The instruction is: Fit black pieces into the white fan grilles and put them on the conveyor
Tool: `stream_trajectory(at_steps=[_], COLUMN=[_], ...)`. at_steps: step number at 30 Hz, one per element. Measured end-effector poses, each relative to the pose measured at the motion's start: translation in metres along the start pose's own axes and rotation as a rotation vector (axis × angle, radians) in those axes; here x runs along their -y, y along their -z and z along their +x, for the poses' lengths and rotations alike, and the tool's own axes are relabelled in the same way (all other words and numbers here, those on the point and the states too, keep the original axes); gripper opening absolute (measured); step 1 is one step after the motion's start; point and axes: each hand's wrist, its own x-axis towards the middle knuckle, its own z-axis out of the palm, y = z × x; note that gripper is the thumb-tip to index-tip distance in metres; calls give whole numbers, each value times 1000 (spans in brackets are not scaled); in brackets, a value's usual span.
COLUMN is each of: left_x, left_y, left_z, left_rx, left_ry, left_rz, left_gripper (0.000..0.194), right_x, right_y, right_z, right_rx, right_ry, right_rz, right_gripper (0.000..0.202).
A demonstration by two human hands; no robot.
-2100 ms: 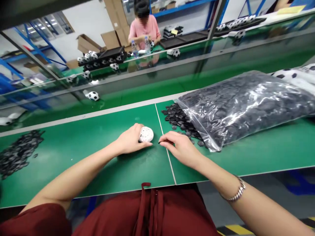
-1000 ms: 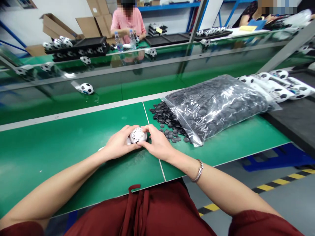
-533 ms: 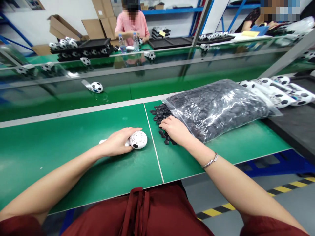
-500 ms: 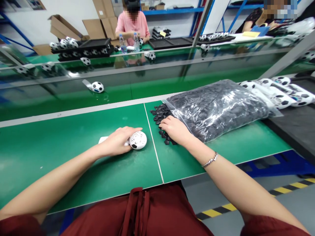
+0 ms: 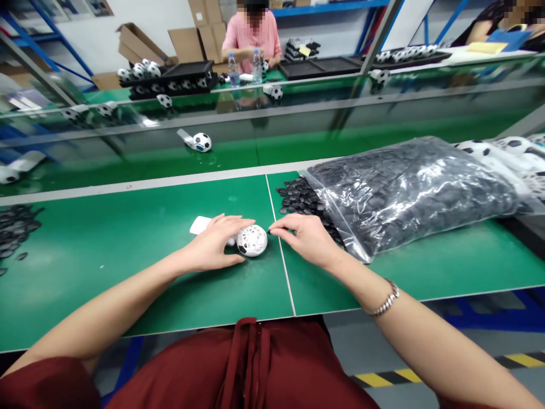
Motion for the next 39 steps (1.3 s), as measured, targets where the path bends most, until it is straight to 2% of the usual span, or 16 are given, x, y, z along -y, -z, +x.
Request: stream_trajectory(at_steps=[3,7,16,19,22,24,26,30,32,34,36,39], left_x=[-3,-9,-19,-22,-25,-25,-23,-12,-6,-5,-7,-12], left_y=[-1,-6,-17,-18,-20,-21,-21,-11,-2,4,4,-7], left_z=[1,4,9,8,6,6,8,11,10,6,0,-7], left_rx=[-14,-47,-158,-175,-215,-233,-236,-148,-46,29,25,-71], left_ry=[25,58,114,120,115,106,84,-19,-68,-47,43,137], left_rz=[-5,30,85,81,62,39,13,-29,-39,-32,-16,-68], left_gripper=[79,82,58,54,51,48,47,53,58,61,62,62], right_x=[17,19,15,9,5,6,8,4,-5,-17,-26,-31], right_y=[-6,-16,-23,-24,-27,-30,-32,-20,-4,13,26,30], right_z=[-10,-14,-11,-9,-6,-4,-2,-1,-3,-6,-10,-16], right_rx=[28,-3,-48,-43,56,107,102,100,25,-86,-119,-2], right_ry=[-5,34,22,-23,-123,-175,-209,-232,-260,-290,-272,-154], right_rz=[113,169,196,235,435,564,600,543,431,204,-25,-178], right_gripper=[10,9,5,13,33,38,40,33,25,19,15,13])
